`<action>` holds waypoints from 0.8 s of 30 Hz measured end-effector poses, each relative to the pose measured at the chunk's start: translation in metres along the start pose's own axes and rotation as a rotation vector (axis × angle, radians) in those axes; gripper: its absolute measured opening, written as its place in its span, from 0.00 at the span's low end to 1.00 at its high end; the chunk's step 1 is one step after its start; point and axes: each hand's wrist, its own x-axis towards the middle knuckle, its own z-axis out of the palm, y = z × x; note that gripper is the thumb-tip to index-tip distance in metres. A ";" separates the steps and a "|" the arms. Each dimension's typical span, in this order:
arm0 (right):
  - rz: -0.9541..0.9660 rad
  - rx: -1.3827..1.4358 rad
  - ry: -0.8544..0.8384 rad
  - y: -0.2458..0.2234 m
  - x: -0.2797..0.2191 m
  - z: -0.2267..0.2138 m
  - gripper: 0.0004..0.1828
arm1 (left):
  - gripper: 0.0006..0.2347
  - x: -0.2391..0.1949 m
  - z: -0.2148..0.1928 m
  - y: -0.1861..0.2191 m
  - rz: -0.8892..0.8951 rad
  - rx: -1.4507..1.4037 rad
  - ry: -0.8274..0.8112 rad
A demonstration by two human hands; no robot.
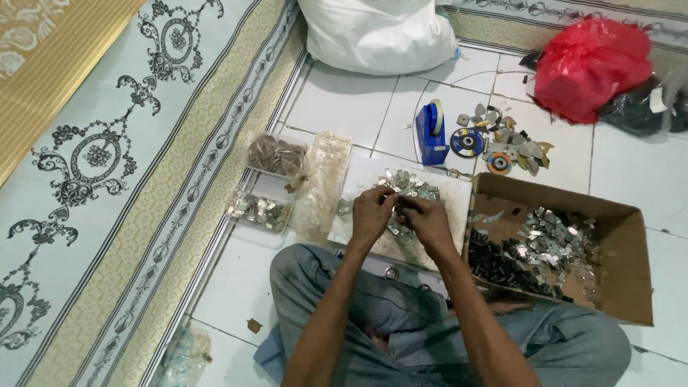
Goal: Sorting and arranging small metal components from a box onto a flat surface
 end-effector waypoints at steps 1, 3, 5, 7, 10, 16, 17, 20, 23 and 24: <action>0.000 -0.002 0.001 0.009 0.005 -0.003 0.17 | 0.10 0.000 -0.001 0.002 -0.001 -0.002 -0.001; -0.116 -0.456 0.021 0.027 0.015 -0.009 0.16 | 0.09 -0.002 -0.004 0.005 -0.016 -0.014 0.002; -0.160 -0.531 -0.013 0.028 0.016 -0.010 0.18 | 0.09 -0.005 -0.007 0.007 -0.024 -0.010 -0.004; -0.207 -0.607 -0.048 0.023 0.014 -0.012 0.19 | 0.09 -0.003 -0.009 0.007 -0.029 -0.006 -0.009; -0.285 -0.631 -0.131 0.008 0.008 -0.013 0.25 | 0.07 0.000 -0.013 0.004 -0.027 -0.045 0.007; -0.357 -0.624 -0.218 -0.015 -0.005 -0.011 0.23 | 0.07 -0.003 -0.021 0.009 -0.051 -0.157 0.041; -0.431 -0.688 -0.273 -0.019 -0.006 -0.011 0.23 | 0.07 -0.003 -0.024 0.012 -0.049 -0.172 0.044; -0.556 -0.797 -0.323 -0.015 -0.002 -0.012 0.20 | 0.07 -0.003 -0.031 0.016 -0.043 -0.172 0.070; -0.694 -0.870 -0.258 -0.012 0.006 -0.008 0.15 | 0.06 -0.006 -0.047 0.025 -0.011 -0.115 0.114; -0.774 -0.895 -0.197 -0.012 0.007 -0.006 0.13 | 0.06 -0.008 -0.054 0.028 0.011 -0.074 0.128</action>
